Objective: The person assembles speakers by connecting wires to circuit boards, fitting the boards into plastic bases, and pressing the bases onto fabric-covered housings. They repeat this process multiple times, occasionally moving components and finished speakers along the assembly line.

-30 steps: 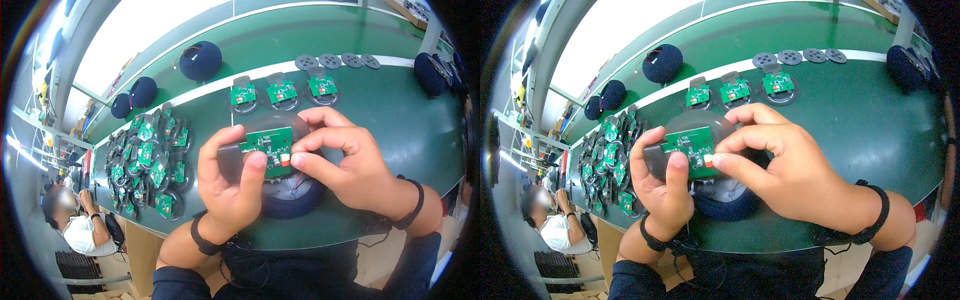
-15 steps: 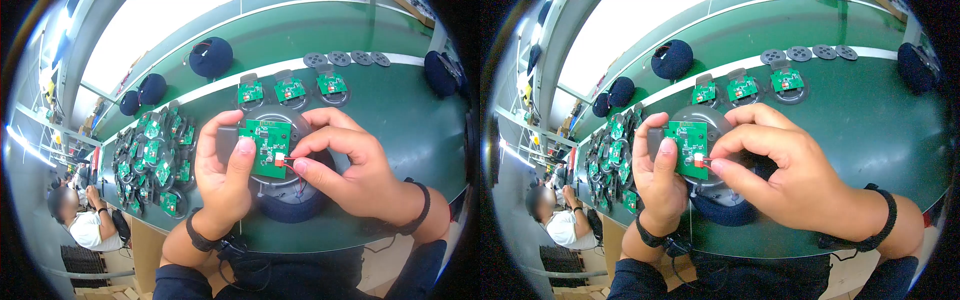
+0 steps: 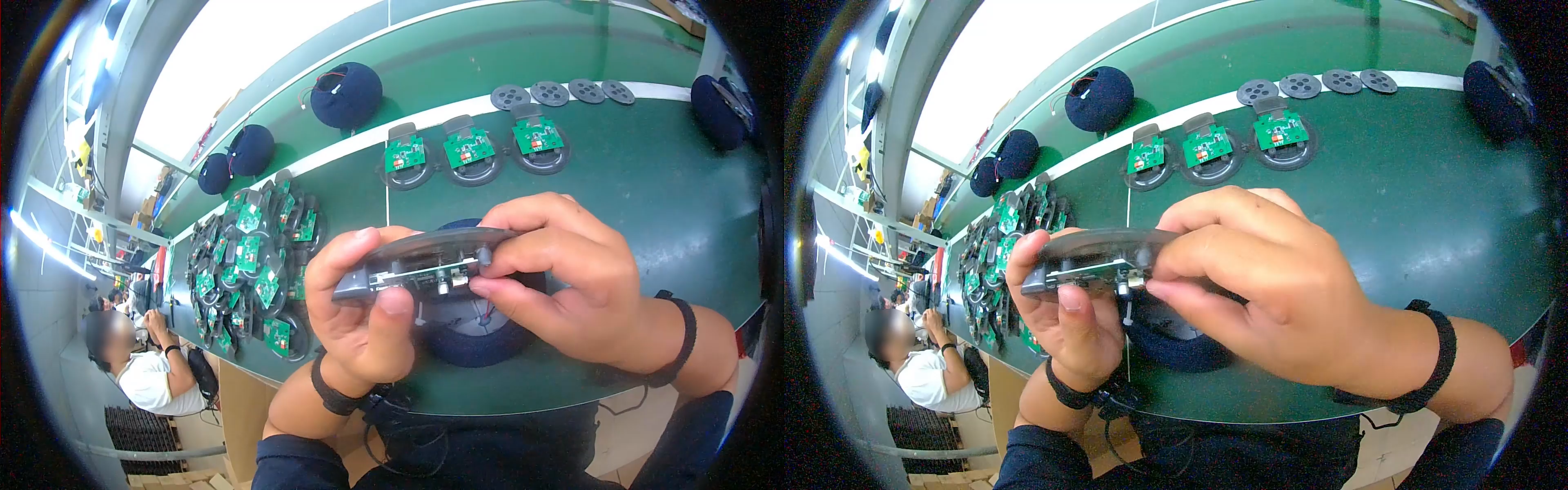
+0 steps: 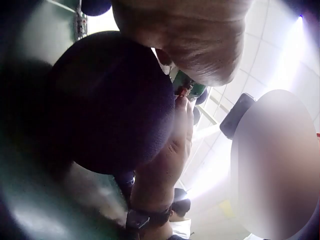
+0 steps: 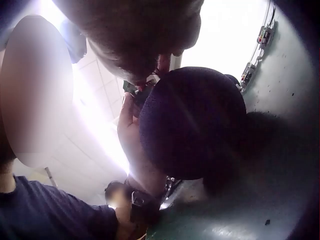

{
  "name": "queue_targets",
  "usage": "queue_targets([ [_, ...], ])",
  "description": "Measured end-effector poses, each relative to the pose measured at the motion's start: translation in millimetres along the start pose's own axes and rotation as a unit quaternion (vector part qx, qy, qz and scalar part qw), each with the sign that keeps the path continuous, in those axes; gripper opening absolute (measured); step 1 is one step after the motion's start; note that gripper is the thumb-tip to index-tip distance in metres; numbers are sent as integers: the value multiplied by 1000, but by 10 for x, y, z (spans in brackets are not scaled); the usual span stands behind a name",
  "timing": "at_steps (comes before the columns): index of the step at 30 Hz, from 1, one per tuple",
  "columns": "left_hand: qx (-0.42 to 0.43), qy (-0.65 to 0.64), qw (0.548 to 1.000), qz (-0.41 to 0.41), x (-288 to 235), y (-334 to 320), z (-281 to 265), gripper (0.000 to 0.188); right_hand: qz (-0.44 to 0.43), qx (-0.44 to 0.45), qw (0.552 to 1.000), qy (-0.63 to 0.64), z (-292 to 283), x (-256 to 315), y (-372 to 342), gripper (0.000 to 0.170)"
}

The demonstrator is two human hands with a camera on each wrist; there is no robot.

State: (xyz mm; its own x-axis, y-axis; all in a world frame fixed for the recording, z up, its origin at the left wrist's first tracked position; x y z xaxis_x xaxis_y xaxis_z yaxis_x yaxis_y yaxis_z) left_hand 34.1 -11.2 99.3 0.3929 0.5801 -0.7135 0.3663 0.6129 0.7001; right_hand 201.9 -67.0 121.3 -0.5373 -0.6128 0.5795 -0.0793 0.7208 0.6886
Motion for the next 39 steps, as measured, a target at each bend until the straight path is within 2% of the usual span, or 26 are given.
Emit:
queue_targets([
  [3, -24, 7, 999, -20, 22, -5, -32, 63, -17, 0, 999, -30, -7, 34, -10, 22],
  [6, 7, -4, 1000, 0, 29, 31, 13, 62, 1, -26, 1000, -1, -6, -27, -50, 27],
  [8, 21, -5, 999, 50, -38, 64, 59, 47, 21, -48, 998, 26, 42, -87, -89, 31],
  [10, 13, 5, 999, 39, -26, 68, 45, 47, 113, -128, 967, 187, 45, -284, -129, 36],
  [11, 6, 15, 999, 28, -13, 65, 33, 47, 114, -125, 967, 188, 6, -269, -127, 36],
  [13, -6, 30, 999, 18, -16, 71, 1, 47, 173, 27, 974, 144, 156, -280, -93, 35],
  [23, 8, 85, 993, -75, 5, 162, 95, 47, 228, 54, 946, 223, 265, -434, -115, 28],
  [28, 9, 76, 994, -80, 32, 170, 107, 46, 266, 75, 933, 228, 282, -468, -124, 26],
  [31, 19, 116, 990, -78, 95, 181, 88, 48, 273, 80, 928, 242, 285, -463, -93, 28],
  [34, -68, -55, 990, -110, 266, 189, 9, 54, 246, 71, 928, 271, 284, -420, -45, 30],
  [37, -79, -29, 978, -191, 408, 189, -76, 52, 253, 97, 907, 323, 342, -467, -100, 33],
  [39, -70, -24, 980, -184, 427, 204, -82, 51, 253, 92, 904, 332, 355, -505, -129, 33],
])
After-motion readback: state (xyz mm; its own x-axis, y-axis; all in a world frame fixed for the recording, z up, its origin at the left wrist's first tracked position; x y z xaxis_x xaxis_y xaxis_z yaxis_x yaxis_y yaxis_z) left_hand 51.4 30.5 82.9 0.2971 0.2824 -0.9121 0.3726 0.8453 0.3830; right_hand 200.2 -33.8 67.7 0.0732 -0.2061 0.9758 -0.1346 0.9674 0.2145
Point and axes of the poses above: each hand's wrist, its own y-axis towards the middle knuckle, its own z-axis out of the palm, x = y × z, the point moved 10 cm from there along y, towards the middle knuckle, and after that the axes turned 6 degrees about -y, right-handed, at the moved point
